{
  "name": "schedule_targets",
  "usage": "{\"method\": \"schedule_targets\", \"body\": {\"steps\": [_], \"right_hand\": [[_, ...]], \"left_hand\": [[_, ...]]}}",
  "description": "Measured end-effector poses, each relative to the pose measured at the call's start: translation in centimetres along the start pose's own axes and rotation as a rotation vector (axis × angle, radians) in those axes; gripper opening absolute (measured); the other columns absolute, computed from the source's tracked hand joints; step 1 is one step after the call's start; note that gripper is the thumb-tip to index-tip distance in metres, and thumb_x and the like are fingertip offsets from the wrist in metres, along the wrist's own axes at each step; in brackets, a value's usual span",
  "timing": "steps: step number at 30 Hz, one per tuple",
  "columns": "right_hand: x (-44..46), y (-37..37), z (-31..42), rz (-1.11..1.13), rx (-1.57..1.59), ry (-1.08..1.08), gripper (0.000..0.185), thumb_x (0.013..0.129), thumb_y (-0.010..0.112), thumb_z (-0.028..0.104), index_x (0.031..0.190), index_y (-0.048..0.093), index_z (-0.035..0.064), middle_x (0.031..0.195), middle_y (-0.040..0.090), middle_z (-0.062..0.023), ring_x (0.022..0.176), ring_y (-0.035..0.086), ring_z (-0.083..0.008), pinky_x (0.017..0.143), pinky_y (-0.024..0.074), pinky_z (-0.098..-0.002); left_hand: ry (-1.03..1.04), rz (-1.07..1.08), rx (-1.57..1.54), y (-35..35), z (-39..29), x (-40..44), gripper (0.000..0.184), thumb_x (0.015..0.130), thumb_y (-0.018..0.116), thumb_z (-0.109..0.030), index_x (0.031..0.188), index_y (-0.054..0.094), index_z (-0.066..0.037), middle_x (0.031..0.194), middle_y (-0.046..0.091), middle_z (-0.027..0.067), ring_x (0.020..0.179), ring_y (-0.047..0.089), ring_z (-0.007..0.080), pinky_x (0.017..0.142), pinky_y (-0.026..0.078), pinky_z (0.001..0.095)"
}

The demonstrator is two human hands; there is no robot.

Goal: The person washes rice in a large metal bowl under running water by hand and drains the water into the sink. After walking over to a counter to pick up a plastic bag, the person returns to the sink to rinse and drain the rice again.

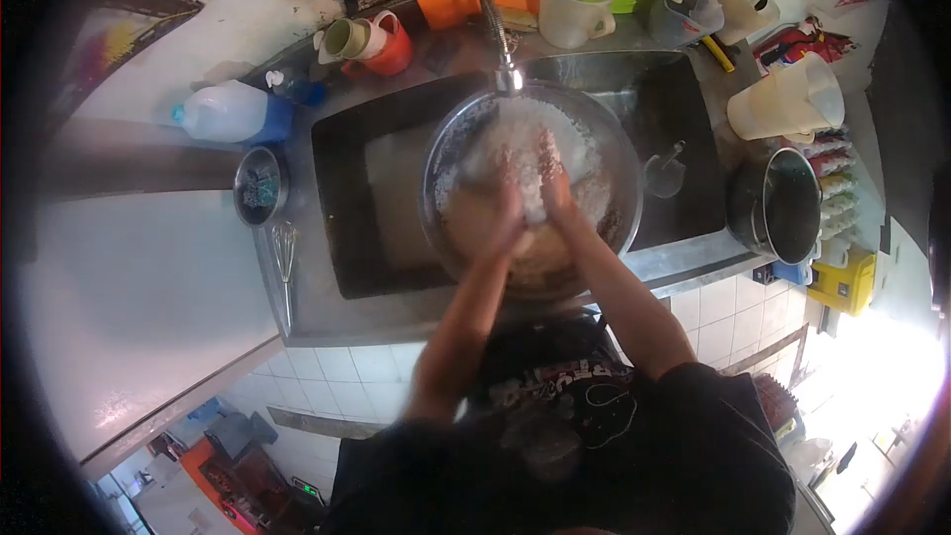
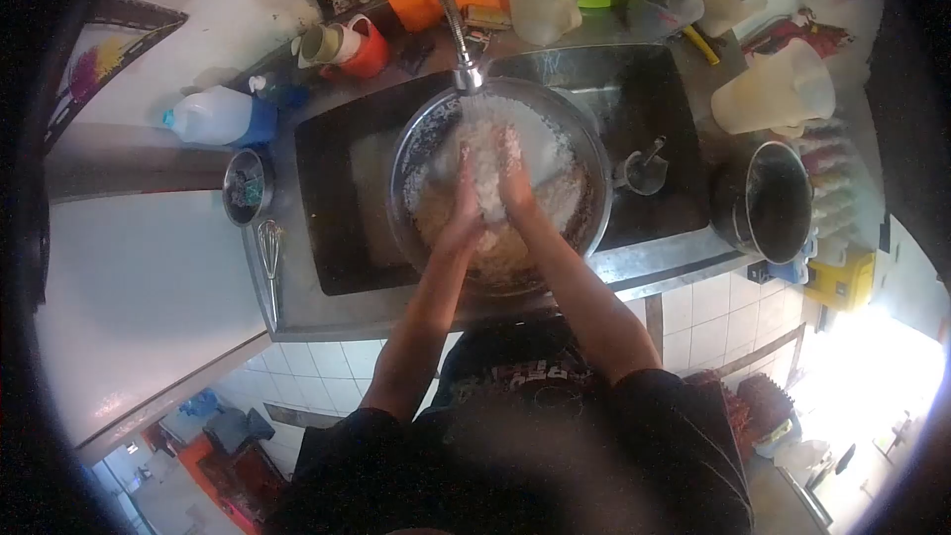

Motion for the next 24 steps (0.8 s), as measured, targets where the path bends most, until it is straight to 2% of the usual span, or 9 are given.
{"method": "schedule_targets", "body": {"steps": [2,4,6,7,9,11,15,22,24], "right_hand": [[0.4,0.0,-0.2,0.056,-0.182,-0.241,0.049,0.097,0.036,0.028,0.137,0.031,-0.0002,0.132,0.046,-0.0134,0.114,0.048,-0.0202,0.095,0.0389,-0.0308],[-1.8,-1.0,-1.5,0.125,-0.367,0.065,0.049,0.095,0.043,0.027,0.135,0.035,0.0,0.133,0.045,-0.0132,0.119,0.046,-0.0205,0.096,0.0383,-0.0296],[-3.2,-0.7,-0.3,0.321,-0.805,-0.103,0.054,0.091,0.049,0.031,0.135,0.035,0.0014,0.134,0.044,-0.0148,0.123,0.042,-0.0218,0.099,0.0358,-0.0313],[-3.9,0.7,0.7,0.458,-1.127,-0.43,0.06,0.089,0.053,0.034,0.136,0.033,0.0027,0.134,0.044,-0.0164,0.126,0.04,-0.0229,0.102,0.0336,-0.0336],[-3.4,0.8,-0.1,0.546,-1.469,-0.531,0.089,0.075,0.068,0.039,0.143,0.019,0.0078,0.141,0.028,-0.0261,0.131,0.028,-0.0381,0.11,0.0196,-0.0451],[-2.9,1.7,3.7,0.271,-1.881,-0.614,0.09,0.074,0.069,0.033,0.145,0.016,0.0171,0.145,0.016,-0.0262,0.133,0.019,-0.0439,0.11,0.0159,-0.0521],[2.6,0.6,2.2,0.321,-1.874,-0.38,0.093,0.072,0.069,0.029,0.145,0.013,0.0115,0.148,0.006,-0.0239,0.134,0.013,-0.0472,0.102,0.027,-0.0593],[7.4,-6.4,-3.0,-0.106,-1.165,-0.114,0.062,0.076,0.068,0.03,0.118,0.045,-0.0094,0.103,0.059,-0.0277,0.095,0.059,-0.039,0.081,0.0487,-0.0404],[11.9,-11.2,-11.6,-0.258,-0.853,0.006,0.061,0.079,0.065,0.037,0.112,0.049,-0.0109,0.094,0.062,-0.0255,0.09,0.061,-0.0374,0.078,0.0493,-0.0394]], "left_hand": [[-0.138,-0.125,0.118,-3.1,1.6,1.6,0.062,0.095,0.029,-0.051,0.136,0.036,-0.005,0.138,0.039,0.0121,0.124,0.04,0.0241,0.104,0.03,0.0318],[-0.285,-0.262,0.233,-5.8,1.5,2.0,0.057,0.096,0.03,-0.048,0.135,0.038,-0.007,0.137,0.041,0.0101,0.124,0.041,0.0229,0.104,0.03,0.0315],[0.169,0.423,0.406,1.0,-4.8,2.3,0.05,0.096,0.036,-0.043,0.134,0.041,-0.012,0.138,0.041,0.0095,0.124,0.041,0.0261,0.105,0.029,0.0358],[0.175,0.425,0.406,0.0,-5.5,3.0,0.05,0.096,0.036,-0.043,0.134,0.041,-0.012,0.138,0.041,0.0095,0.124,0.041,0.0261,0.105,0.029,0.0358],[0.685,0.425,1.59,-0.3,-5.9,2.5,0.047,0.092,0.046,-0.037,0.128,0.047,-0.006,0.133,0.043,0.0197,0.121,0.044,0.0325,0.102,0.033,0.0414],[0.7,0.382,1.62,-1.7,-5.0,3.7,0.05,0.089,0.049,-0.039,0.127,0.048,-0.007,0.128,0.046,0.0234,0.117,0.045,0.0378,0.099,0.035,0.0432],[0.479,0.071,1.836,-4.9,-3.2,4.8,0.053,0.089,0.046,-0.044,0.124,0.049,-0.004,0.122,0.052,0.0233,0.112,0.049,0.0387,0.095,0.039,0.0456],[-0.397,-0.117,1.58,-10.2,-0.9,5.5,0.067,0.09,0.036,-0.055,0.127,0.046,0.001,0.124,0.049,0.0274,0.114,0.047,0.042,0.096,0.038,0.0471],[-0.197,-0.217,1.439,-13.9,1.4,6.5,0.067,0.091,0.031,-0.055,0.127,0.046,0.0,0.123,0.05,0.0259,0.114,0.048,0.039,0.095,0.039,0.0452]]}}
Point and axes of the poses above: each hand's wrist, its own x-axis towards the middle knuckle, its own y-axis out of the palm, z = x × y, the point moved 9 cm from there along x, towards the middle knuckle
